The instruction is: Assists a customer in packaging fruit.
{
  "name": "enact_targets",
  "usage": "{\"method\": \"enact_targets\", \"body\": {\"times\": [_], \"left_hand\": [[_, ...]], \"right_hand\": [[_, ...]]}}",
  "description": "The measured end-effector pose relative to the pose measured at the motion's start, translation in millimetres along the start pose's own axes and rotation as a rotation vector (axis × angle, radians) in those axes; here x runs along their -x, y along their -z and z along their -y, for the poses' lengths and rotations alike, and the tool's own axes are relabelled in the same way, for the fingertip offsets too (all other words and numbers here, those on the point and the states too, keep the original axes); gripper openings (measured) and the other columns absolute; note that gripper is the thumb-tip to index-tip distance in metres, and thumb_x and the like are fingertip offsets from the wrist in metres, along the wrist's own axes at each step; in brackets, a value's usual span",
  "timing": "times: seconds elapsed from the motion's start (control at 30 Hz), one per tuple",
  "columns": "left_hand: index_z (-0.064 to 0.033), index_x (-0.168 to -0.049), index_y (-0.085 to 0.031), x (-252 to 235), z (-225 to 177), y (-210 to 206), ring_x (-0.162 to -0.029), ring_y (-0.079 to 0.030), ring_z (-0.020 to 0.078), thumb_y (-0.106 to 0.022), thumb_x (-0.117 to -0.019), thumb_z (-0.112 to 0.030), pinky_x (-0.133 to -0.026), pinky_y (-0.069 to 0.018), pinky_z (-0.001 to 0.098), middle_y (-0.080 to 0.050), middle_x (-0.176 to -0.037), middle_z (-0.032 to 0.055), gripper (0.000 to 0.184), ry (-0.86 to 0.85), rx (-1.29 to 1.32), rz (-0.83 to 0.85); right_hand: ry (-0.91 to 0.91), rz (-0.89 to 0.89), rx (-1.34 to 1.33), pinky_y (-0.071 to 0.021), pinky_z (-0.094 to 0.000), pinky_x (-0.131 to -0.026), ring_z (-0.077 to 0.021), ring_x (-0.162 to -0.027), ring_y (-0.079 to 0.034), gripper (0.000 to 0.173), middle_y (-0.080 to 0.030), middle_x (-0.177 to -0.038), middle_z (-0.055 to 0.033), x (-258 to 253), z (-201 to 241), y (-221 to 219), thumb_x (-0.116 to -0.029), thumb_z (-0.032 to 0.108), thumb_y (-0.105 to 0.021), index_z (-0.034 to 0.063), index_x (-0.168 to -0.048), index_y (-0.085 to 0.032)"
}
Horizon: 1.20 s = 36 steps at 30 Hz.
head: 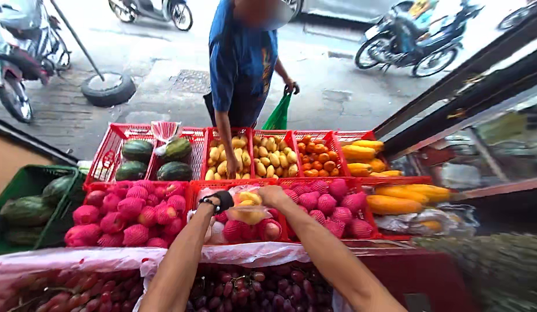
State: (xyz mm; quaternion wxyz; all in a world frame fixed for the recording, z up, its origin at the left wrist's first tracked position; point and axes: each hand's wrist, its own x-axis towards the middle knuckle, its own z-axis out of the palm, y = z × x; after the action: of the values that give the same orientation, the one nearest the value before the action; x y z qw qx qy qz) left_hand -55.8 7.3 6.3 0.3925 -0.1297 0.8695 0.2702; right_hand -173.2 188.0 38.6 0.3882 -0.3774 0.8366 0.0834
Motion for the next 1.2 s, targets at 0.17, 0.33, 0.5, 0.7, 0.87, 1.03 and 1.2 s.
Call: {"method": "enact_targets", "body": {"times": [0.17,0.33,0.5,0.7,0.87,1.03,1.2], "left_hand": [[0.0042,-0.122,-0.066,71.3,-52.1,38.5,-0.116,-0.062,0.0426,-0.053,-0.1036,-0.015,-0.1,-0.0452,0.0619,-0.065,-0.122,0.0278,0.03,0.009,-0.086,-0.039],[-0.0021,-0.138,-0.058,204.5,-140.5,81.2,-0.078,-0.063,0.0287,-0.046,-0.0994,-0.002,-0.073,-0.0534,0.0487,-0.065,-0.109,0.0227,0.04,-0.203,0.256,-0.233],[0.0018,-0.125,-0.061,316.3,-257.5,63.8,-0.078,-0.058,0.0129,-0.049,-0.1023,-0.005,-0.074,-0.0511,0.0322,-0.064,-0.101,0.0115,0.027,-0.288,0.468,-0.413],[-0.0115,-0.129,-0.064,343.5,-334.5,-28.1,-0.058,-0.052,0.0146,-0.048,-0.1003,-0.005,-0.055,-0.0477,0.0318,-0.065,-0.092,0.0109,0.034,-0.356,0.673,-0.489],[-0.0083,-0.131,-0.061,372.4,-406.6,-100.8,-0.077,-0.057,0.0135,-0.047,-0.1028,0.001,-0.073,-0.0504,0.032,-0.063,-0.101,0.0093,0.033,-0.105,0.647,-0.5],[0.0081,-0.125,-0.061,379.7,-423.9,-161.7,-0.09,-0.06,0.0154,-0.05,-0.1023,0.002,-0.085,-0.0497,0.031,-0.065,-0.109,0.0193,0.026,0.112,0.557,-0.592],[0.0052,-0.127,-0.062,349.1,-439.0,-179.5,-0.068,-0.057,0.0145,-0.049,-0.0997,0.001,-0.061,-0.0492,0.0304,-0.065,-0.096,0.0168,0.03,-0.248,0.6,-0.612]], "right_hand": [[0.12,0.054,-0.148,-0.0392,-0.0684,-0.109,-0.0461,-0.134,-0.052,0.054,-0.057,-0.141,-0.0281,46.0,-38.2,21.1,-0.0933,0.012,-0.068,0.0033,-0.145,-0.055],[0.227,-0.175,-0.361,-0.038,-0.061,-0.114,-0.042,-0.135,-0.053,0.064,-0.056,-0.143,-0.0265,206.6,-79.8,75.8,-0.0949,0.026,-0.073,0.0049,-0.15,-0.049],[0.271,-0.367,-0.451,-0.0418,-0.0559,-0.112,-0.037,-0.13,-0.057,0.065,-0.06,-0.138,-0.0247,370.1,-134.3,88.6,-0.0905,0.022,-0.077,0.0025,-0.147,-0.053],[0.184,-0.448,-0.416,-0.0515,-0.0612,-0.094,-0.038,-0.107,-0.068,0.056,-0.07,-0.117,-0.0212,476.4,-193.9,38.3,-0.0886,0.024,-0.081,0.0087,-0.139,-0.062],[0.17,-0.386,-0.465,-0.0493,-0.062,-0.099,-0.0383,-0.113,-0.066,0.057,-0.069,-0.12,-0.0223,510.5,-238.7,-20.9,-0.0876,0.024,-0.081,0.0075,-0.138,-0.062],[0.13,-0.34,-0.456,-0.0474,-0.0625,-0.1,-0.0409,-0.114,-0.065,0.063,-0.068,-0.121,-0.0241,527.1,-256.6,-60.1,-0.0884,0.027,-0.08,0.0075,-0.143,-0.058],[0.089,-0.392,-0.403,-0.0493,-0.0639,-0.098,-0.0409,-0.112,-0.066,0.066,-0.069,-0.12,-0.0223,519.3,-271.9,-86.5,-0.0874,0.034,-0.079,0.0137,-0.146,-0.056]]}}
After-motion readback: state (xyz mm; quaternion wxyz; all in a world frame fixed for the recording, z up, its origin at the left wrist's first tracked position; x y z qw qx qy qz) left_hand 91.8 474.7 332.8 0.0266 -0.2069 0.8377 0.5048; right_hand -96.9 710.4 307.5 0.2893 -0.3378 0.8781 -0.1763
